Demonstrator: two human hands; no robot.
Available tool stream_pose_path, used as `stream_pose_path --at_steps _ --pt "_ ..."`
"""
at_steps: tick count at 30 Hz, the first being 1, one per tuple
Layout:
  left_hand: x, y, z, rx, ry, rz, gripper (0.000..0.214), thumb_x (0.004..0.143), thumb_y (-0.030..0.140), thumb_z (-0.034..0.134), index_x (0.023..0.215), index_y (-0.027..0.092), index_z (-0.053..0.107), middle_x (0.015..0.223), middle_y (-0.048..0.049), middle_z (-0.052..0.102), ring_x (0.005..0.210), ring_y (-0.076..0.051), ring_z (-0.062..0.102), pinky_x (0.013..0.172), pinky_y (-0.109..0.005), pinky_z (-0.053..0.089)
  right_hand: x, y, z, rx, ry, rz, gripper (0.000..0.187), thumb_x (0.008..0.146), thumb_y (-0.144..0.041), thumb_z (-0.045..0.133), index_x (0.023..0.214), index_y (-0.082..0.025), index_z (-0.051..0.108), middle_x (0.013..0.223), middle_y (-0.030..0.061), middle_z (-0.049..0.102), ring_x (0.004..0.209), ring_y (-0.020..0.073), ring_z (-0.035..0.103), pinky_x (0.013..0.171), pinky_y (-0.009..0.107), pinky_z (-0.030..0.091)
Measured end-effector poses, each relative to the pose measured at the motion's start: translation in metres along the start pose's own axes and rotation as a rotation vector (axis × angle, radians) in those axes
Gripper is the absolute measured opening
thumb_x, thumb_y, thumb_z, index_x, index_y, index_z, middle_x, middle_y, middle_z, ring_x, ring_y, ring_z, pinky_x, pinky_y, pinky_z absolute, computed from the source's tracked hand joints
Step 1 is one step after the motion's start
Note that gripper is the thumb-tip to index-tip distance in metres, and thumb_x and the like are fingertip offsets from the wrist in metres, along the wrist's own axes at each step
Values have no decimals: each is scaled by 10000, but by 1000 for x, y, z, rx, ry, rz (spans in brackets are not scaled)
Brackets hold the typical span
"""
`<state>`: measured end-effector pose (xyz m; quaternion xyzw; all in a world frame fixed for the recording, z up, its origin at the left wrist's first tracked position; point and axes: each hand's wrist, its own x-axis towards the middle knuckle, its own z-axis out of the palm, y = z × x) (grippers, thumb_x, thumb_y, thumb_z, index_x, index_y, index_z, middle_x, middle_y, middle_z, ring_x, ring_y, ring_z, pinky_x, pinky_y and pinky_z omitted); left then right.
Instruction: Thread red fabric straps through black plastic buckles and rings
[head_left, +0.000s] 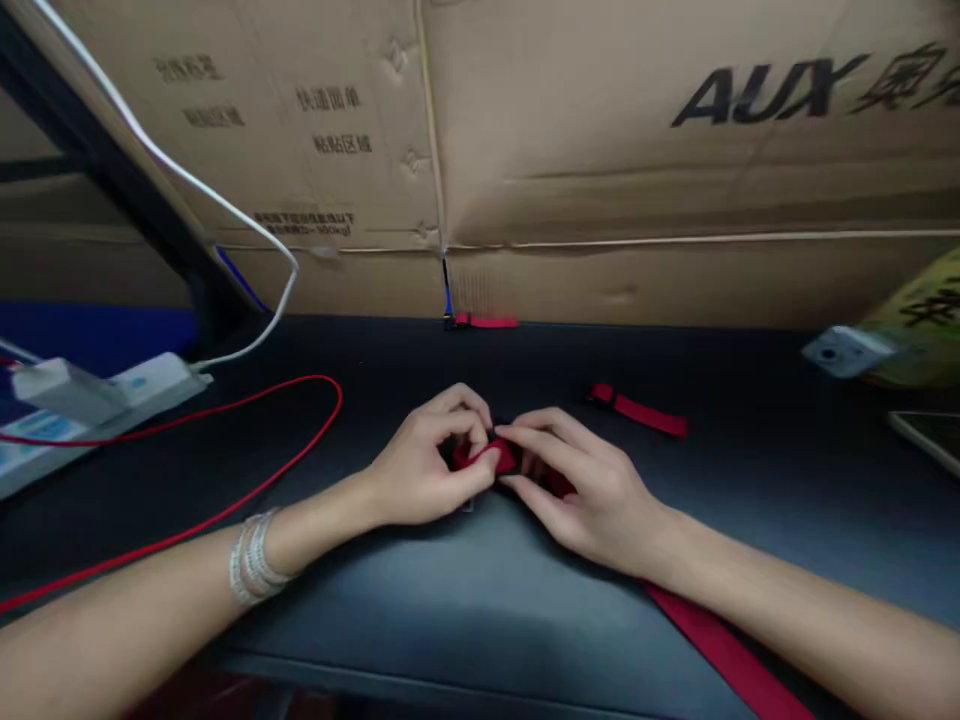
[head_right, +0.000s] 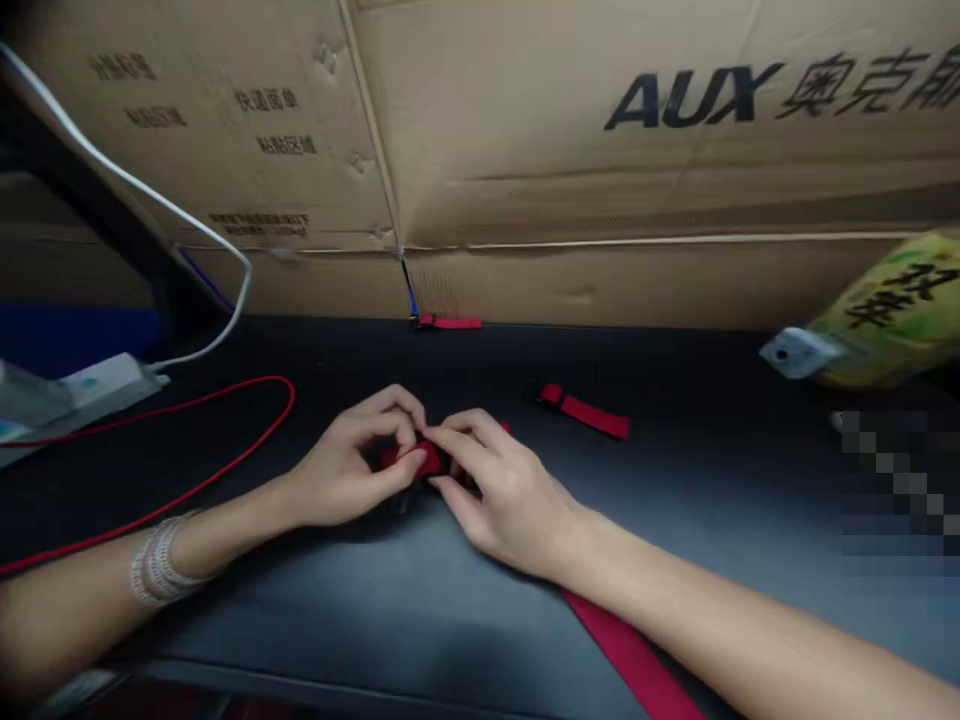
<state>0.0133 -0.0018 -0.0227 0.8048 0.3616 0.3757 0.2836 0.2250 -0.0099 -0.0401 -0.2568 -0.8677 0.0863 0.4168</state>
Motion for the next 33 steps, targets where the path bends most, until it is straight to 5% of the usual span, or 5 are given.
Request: stream_pose_path --at_steps 7,14,21,28,33 --pt "-3 -1 4 -2 -22 -54 218 819 154 606 622 138 515 929 -37 594 723 -74 547 668 -196 444 1 2 3 122 -60 70 258 865 -111 623 1114 -163 578 975 43 687 717 54 622 660 161 550" --pt "-3 0 6 22 -38 -82 239 826 183 594 619 146 479 932 -31 595 750 -85 561 698 -214 442 0 5 6 72 -38 -30 357 852 -83 617 1204 -143 606 1052 87 682 859 92 649 762 206 580" --pt "-3 1 5 90 -51 -53 254 884 234 600 649 145 556 966 -28 586 708 -61 547 657 -195 445 1 5 8 99 10 -1 345 843 -92 623 1182 -145 655 994 63 633 698 40 552 645 163 528" --pt "-6 1 4 339 64 118 188 910 245 630 749 174 694 1032 -60 596 922 -149 582 824 -285 487 0 8 8 55 31 -2 316 849 -112 625 1163 -104 660 981 63 633 673 28 543 623 150 515" --pt "-7 8 4 377 142 123 205 896 227 634 711 153 681 901 -39 540 733 -105 530 692 -256 465 0 8 8 22 31 17 329 845 -116 629 1171 -90 658 993 74 639 674 33 549 619 156 516"
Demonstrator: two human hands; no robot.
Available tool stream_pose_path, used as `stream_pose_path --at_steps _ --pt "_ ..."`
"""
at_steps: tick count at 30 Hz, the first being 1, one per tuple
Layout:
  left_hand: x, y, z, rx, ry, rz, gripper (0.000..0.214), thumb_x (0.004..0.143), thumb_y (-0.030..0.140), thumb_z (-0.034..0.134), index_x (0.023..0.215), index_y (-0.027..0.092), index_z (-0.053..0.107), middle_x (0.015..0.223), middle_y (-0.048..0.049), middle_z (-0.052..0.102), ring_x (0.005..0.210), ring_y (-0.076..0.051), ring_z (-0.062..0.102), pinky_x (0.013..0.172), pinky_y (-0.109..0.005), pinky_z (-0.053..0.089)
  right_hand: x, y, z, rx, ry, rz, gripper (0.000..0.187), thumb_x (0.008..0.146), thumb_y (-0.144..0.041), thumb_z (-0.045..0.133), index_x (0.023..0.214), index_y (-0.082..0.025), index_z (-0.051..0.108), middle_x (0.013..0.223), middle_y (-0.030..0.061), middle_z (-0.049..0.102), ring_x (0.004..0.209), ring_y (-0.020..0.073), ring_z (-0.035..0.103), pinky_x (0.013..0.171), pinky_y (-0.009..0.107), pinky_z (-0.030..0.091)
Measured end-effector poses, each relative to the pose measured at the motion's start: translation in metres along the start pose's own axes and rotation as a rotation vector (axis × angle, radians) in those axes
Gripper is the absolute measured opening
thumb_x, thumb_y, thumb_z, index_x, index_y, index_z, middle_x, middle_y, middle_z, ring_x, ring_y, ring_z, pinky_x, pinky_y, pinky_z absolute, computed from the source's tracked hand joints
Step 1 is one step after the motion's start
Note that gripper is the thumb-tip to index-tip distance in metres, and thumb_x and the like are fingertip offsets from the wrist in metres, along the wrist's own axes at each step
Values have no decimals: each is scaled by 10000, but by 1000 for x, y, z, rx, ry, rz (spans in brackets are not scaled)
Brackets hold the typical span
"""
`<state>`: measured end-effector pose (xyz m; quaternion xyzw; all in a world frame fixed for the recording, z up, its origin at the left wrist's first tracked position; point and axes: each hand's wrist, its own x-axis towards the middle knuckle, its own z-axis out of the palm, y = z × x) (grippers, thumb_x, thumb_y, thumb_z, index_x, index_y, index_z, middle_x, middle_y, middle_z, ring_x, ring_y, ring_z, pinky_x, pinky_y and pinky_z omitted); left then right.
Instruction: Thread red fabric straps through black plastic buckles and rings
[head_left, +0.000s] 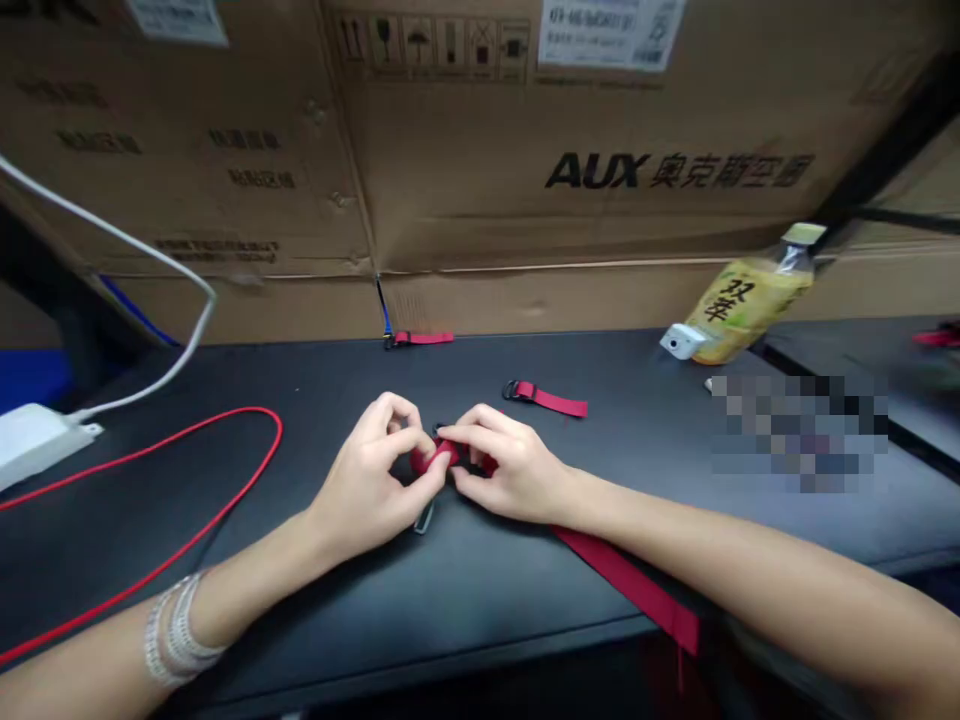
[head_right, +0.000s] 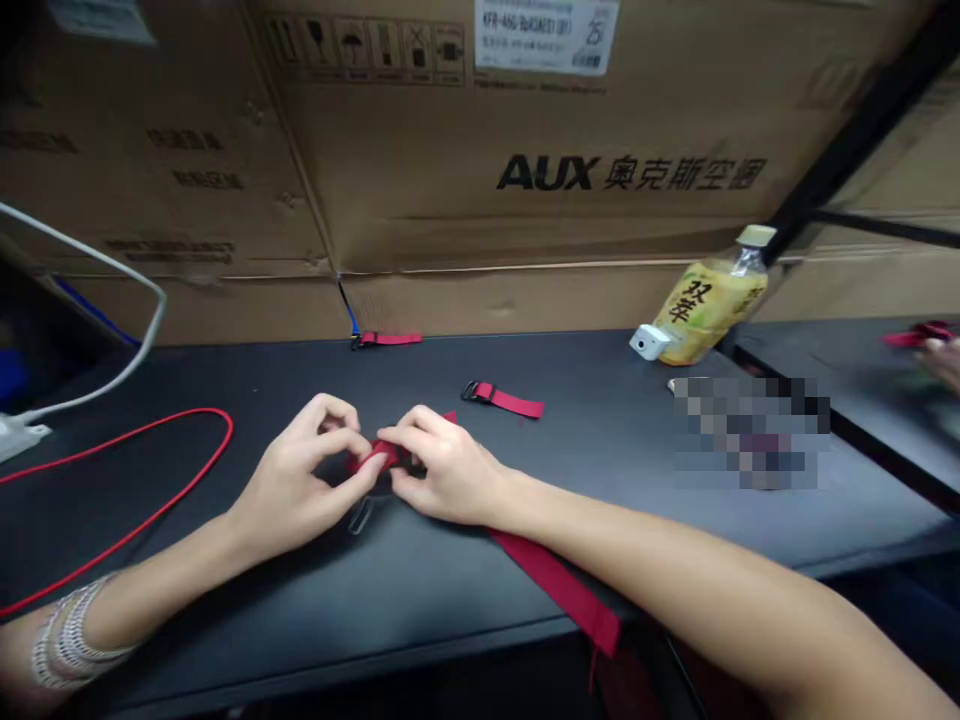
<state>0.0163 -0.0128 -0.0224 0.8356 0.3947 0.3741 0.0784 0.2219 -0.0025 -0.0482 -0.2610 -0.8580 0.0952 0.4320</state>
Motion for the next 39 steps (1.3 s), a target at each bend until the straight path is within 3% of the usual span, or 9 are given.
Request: stream_pose_path --at_steps 5,10,15,21,28,33,39 --pt "1 3 1 -161 -91 -95 222 888 212 608 678 141 616 862 -3 517 532 -21 456 511 -188 402 -1 -2 0 -23 -17 -9 337 862 -137 619 1196 -102 647 998 75 636 707 47 567 640 164 531" --pt "2 5 2 -214 -126 -139 233 891 235 582 677 149 609 856 -18 538 613 -57 521 570 -192 454 -2 -4 0 -102 -58 -48 322 899 -170 600 1216 -123 634 1021 84 638 863 102 629 758 216 582" --pt "2 2 -1 -246 -189 -194 273 909 302 577 690 150 637 872 -26 544 617 -63 527 565 -195 455 -1 -2 -1 -116 -102 -30 337 949 -203 568 1277 -131 583 1064 94 649 881 107 639 784 237 590" --pt "6 -4 -5 -290 -258 -208 296 884 324 605 645 152 627 875 -28 540 629 -67 513 560 -193 435 0 -2 -4 -189 -143 -116 236 976 -231 529 1158 -103 609 1058 117 677 945 153 663 806 275 597" --pt "10 -3 -6 -376 -331 -286 343 865 384 618 610 156 617 881 -42 543 696 -102 552 557 -199 439 1 -5 -8 -313 -152 -170 236 970 -233 542 1148 -110 635 1075 97 678 899 139 654 777 245 572" --pt "12 -8 -7 -393 -362 -343 399 860 489 637 635 159 643 887 -42 553 682 -110 554 571 -223 457 5 -3 -12 -355 -191 -222 443 1006 -251 489 1415 -83 464 1106 96 701 921 150 661 815 286 557" --pt "15 -12 -10 -385 -405 -321 426 848 540 657 660 161 705 863 -45 547 696 -116 547 571 -216 439 10 -5 -15 -480 -179 -331 322 998 -211 500 1299 -114 561 1068 62 719 857 147 633 771 287 510"
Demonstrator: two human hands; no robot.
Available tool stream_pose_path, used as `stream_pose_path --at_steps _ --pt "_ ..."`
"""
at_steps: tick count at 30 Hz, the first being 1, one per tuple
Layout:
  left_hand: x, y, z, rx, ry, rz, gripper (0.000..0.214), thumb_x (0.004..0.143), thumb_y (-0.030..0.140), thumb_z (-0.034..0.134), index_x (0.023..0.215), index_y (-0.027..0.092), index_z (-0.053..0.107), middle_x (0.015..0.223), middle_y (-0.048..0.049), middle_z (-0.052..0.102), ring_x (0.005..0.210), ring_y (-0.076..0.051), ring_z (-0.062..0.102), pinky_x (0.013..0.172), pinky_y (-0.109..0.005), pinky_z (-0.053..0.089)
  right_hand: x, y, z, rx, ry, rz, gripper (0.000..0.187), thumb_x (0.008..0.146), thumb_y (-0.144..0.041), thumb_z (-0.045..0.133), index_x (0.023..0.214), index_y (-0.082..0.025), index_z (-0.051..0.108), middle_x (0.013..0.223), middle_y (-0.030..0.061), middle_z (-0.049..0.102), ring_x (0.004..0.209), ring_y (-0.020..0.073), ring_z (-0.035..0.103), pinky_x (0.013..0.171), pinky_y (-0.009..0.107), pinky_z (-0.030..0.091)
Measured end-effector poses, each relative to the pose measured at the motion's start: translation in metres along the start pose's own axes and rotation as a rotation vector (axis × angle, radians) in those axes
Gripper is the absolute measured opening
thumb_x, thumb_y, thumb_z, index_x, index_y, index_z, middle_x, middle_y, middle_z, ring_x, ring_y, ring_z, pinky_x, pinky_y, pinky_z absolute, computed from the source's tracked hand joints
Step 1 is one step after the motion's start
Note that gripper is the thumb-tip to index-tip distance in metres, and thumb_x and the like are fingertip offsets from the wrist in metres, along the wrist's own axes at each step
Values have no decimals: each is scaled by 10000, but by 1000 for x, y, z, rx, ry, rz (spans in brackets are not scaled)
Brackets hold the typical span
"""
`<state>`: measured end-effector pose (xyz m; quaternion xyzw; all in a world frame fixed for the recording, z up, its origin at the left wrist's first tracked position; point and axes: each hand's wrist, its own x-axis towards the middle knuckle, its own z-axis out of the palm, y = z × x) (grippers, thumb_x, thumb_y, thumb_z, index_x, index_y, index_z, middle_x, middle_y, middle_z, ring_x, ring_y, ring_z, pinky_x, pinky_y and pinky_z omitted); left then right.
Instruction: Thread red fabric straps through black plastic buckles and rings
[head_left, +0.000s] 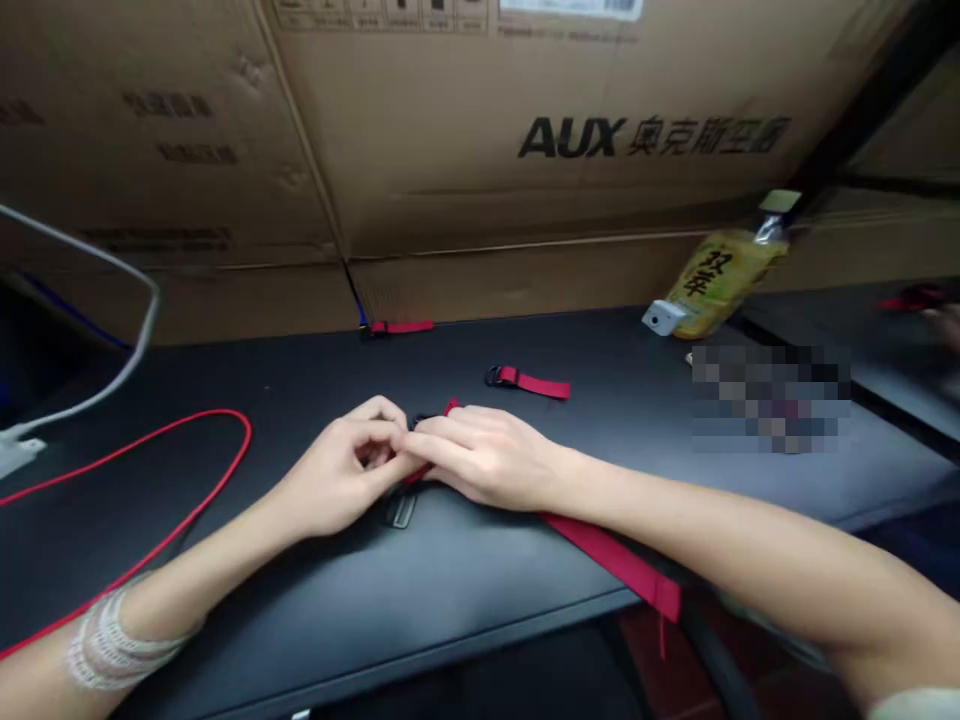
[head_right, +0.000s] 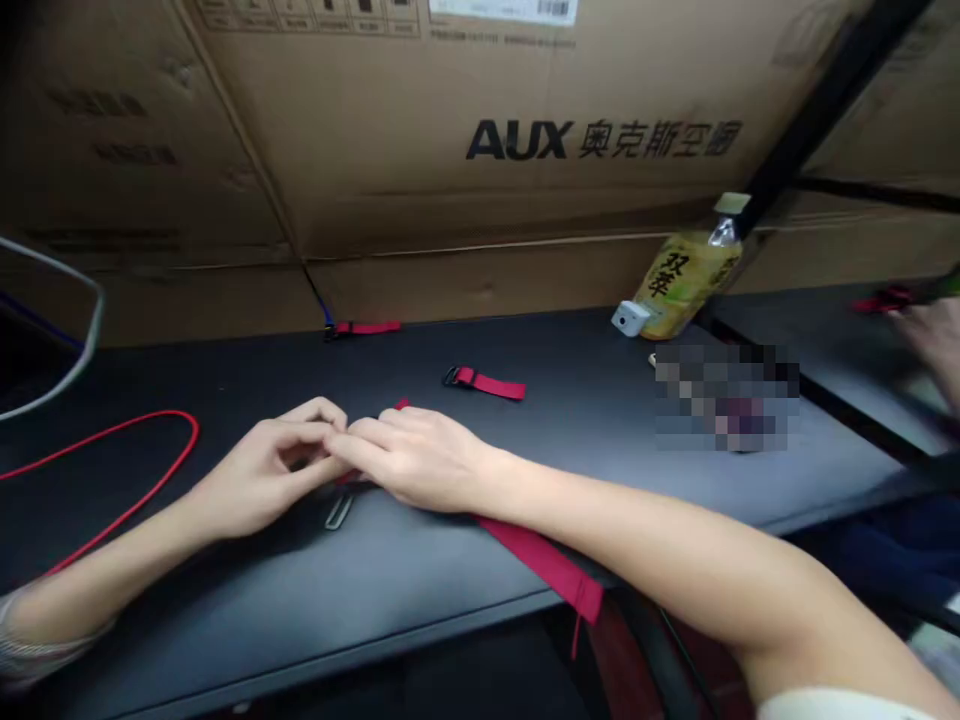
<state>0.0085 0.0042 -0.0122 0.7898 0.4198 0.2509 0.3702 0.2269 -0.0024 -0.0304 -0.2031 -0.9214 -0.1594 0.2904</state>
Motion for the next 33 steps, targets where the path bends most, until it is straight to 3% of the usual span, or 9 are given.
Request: stream_pose_path --at_steps 5,12,16,19,25,29,33 --pt "0 0 2 2 59 7 444 830 571 685 658 162 707 836 -40 554 669 -110 529 556 -214 422 1 2 -2 -30 19 4 288 1013 -262 500 1259 -146 594 1055 22 725 823 138 622 740 285 496" --pt "1 -3 5 48 134 -3 506 815 592 693 583 146 635 786 -34 554 623 -92 503 545 -211 404 -2 3 3 -39 -58 6 390 1037 -387 456 1311 -136 575 1083 72 716 861 138 629 766 287 485" --pt "0 -1 6 32 229 1 357 795 505 727 792 159 639 825 -18 586 615 -89 533 562 -213 457 0 3 3 7 -43 68 393 1042 -424 430 1228 -128 609 1121 81 714 907 141 651 804 280 503" --pt "-1 0 7 15 188 11 385 809 497 725 993 170 641 880 -23 628 639 -102 568 586 -225 490 1 2 2 66 -52 122 389 1039 -439 433 1173 -124 620 1071 85 718 911 147 665 809 281 516" --pt "-3 -1 3 44 125 21 451 818 518 722 1098 174 645 690 34 551 627 -115 540 617 -229 491 -2 3 4 152 -51 265 429 1044 -433 421 1267 -124 619 1045 101 734 938 159 696 828 286 538" --pt "-2 -5 3 40 100 20 607 682 543 853 1131 189 650 775 10 625 685 -135 577 633 -240 502 -1 3 3 320 18 372 472 960 -518 564 1210 -134 676 1014 79 749 880 137 696 789 243 531" --pt "-2 -7 5 2 119 23 535 700 538 847 1059 179 680 848 -21 669 704 -133 594 648 -240 522 3 3 1 631 110 524 363 821 -417 776 1051 -141 724 866 10 735 666 47 605 664 163 469"
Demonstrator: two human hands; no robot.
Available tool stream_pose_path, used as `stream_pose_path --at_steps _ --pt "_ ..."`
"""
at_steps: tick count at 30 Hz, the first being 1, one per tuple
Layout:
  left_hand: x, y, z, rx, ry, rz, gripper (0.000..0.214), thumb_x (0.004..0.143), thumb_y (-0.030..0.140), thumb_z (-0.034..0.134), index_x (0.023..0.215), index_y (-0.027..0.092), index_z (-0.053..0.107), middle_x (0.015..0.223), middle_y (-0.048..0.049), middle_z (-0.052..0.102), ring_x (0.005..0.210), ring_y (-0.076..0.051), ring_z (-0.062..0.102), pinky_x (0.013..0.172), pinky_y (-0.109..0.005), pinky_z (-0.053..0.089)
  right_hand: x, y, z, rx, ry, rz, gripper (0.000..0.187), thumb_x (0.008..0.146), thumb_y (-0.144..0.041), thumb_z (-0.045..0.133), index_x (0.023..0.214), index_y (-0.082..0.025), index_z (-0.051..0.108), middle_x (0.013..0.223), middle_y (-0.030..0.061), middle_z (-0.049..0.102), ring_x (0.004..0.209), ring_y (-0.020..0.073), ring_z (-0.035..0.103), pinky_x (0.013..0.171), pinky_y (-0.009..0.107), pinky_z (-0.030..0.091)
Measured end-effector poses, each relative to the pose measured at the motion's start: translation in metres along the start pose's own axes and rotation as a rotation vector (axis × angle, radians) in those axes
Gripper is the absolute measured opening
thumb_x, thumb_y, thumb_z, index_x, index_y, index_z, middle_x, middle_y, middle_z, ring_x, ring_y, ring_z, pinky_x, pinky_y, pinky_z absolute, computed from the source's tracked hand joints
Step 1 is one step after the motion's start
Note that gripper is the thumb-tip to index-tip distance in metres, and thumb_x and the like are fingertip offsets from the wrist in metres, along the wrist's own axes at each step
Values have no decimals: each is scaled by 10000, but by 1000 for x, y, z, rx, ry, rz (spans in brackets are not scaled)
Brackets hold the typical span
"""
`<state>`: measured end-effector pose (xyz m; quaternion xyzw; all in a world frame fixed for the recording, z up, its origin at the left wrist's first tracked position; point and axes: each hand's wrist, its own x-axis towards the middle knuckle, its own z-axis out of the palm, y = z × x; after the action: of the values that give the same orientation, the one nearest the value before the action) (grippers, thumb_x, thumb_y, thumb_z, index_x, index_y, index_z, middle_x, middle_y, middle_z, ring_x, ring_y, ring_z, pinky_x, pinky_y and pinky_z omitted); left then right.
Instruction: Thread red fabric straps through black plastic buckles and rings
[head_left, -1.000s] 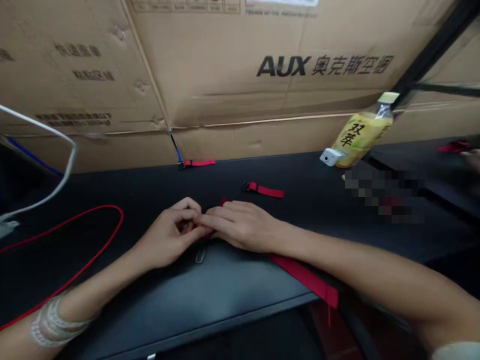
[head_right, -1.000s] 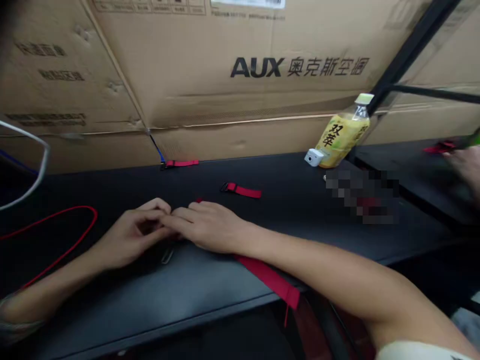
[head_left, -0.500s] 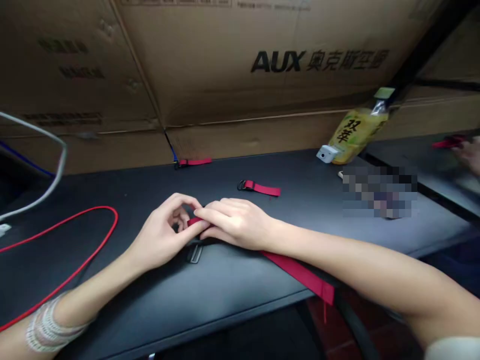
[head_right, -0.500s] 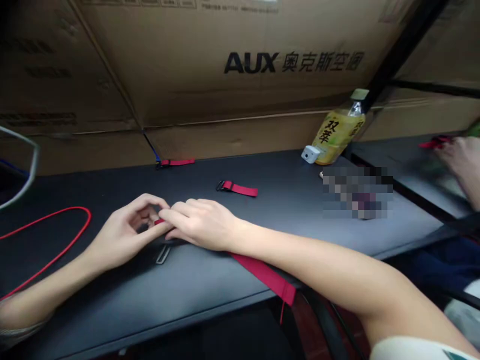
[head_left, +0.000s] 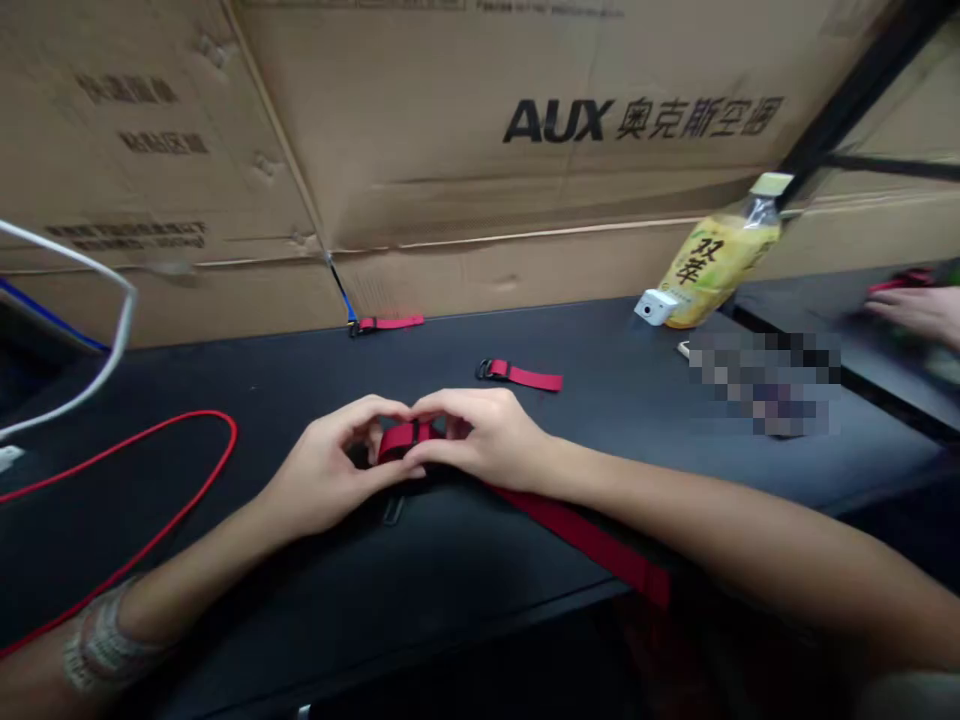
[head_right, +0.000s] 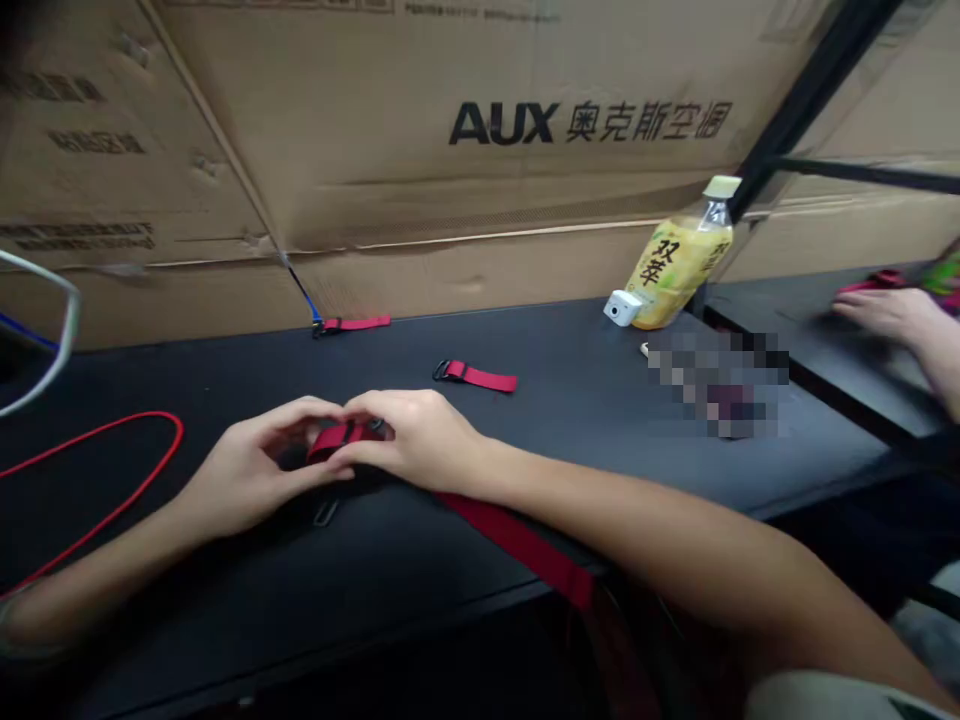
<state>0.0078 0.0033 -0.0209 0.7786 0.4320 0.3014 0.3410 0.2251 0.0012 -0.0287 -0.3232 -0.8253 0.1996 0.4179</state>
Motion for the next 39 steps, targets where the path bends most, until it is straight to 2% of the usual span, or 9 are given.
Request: stream_pose_path --at_steps 4,8,10,14,17,23,31,34,39 --pt "-1 3 0 -17 7 14 474 734 508 836 1045 180 691 850 -14 674 694 -119 596 649 -226 519 2 -2 0 205 -2 225 397 717 -434 853 919 -119 723 731 -27 678 587 22 534 588 149 413" --pt "0 6 -1 -26 14 33 393 774 451 812 1036 182 695 931 -27 703 767 -131 640 704 -231 535 2 1 0 352 -50 340 380 730 -466 833 844 -116 737 679 -20 656 562 32 504 540 166 369" --pt "0 6 -2 -37 6 31 375 785 435 799 1040 181 692 979 -40 713 818 -145 663 745 -242 548 2 4 -1 356 -70 305 329 785 -438 795 858 -120 749 741 1 699 594 43 546 572 172 411" --pt "2 4 -2 -84 -28 0 400 773 451 803 1039 177 683 981 -53 724 890 -182 691 814 -271 569 3 11 -4 192 -93 -10 207 915 -328 675 902 -135 748 888 31 757 784 78 685 772 186 518" --pt "2 4 -2 -188 -62 -34 414 767 464 803 1032 172 675 998 -60 732 941 -196 703 884 -285 580 4 14 -7 107 -81 -147 192 943 -299 636 899 -136 727 891 37 757 798 79 688 782 178 518" --pt "2 6 0 -350 -37 -82 399 776 425 804 1039 151 678 1014 -74 730 939 -181 694 888 -267 578 4 13 -9 8 -105 -158 228 976 -330 585 914 -138 692 903 47 746 796 86 670 770 189 506" --pt "8 -2 -7 -352 202 -90 418 760 428 812 1049 138 726 1023 -70 714 947 -173 652 874 -264 530 13 18 -29 -24 -260 -36 226 978 -318 565 883 -137 663 849 45 697 746 90 582 733 209 442" --pt "9 -5 -6 -308 181 -82 386 784 434 792 1028 142 724 987 -60 717 922 -170 649 871 -274 516 15 18 -34 -10 -341 8 218 963 -313 587 869 -134 668 836 38 697 740 87 573 733 206 430" --pt "10 -10 -6 -213 121 13 320 859 404 723 1082 173 719 1062 -58 702 983 -167 646 903 -278 496 14 20 -31 34 -415 94 254 957 -356 585 887 -128 671 822 36 699 722 85 580 709 207 430"
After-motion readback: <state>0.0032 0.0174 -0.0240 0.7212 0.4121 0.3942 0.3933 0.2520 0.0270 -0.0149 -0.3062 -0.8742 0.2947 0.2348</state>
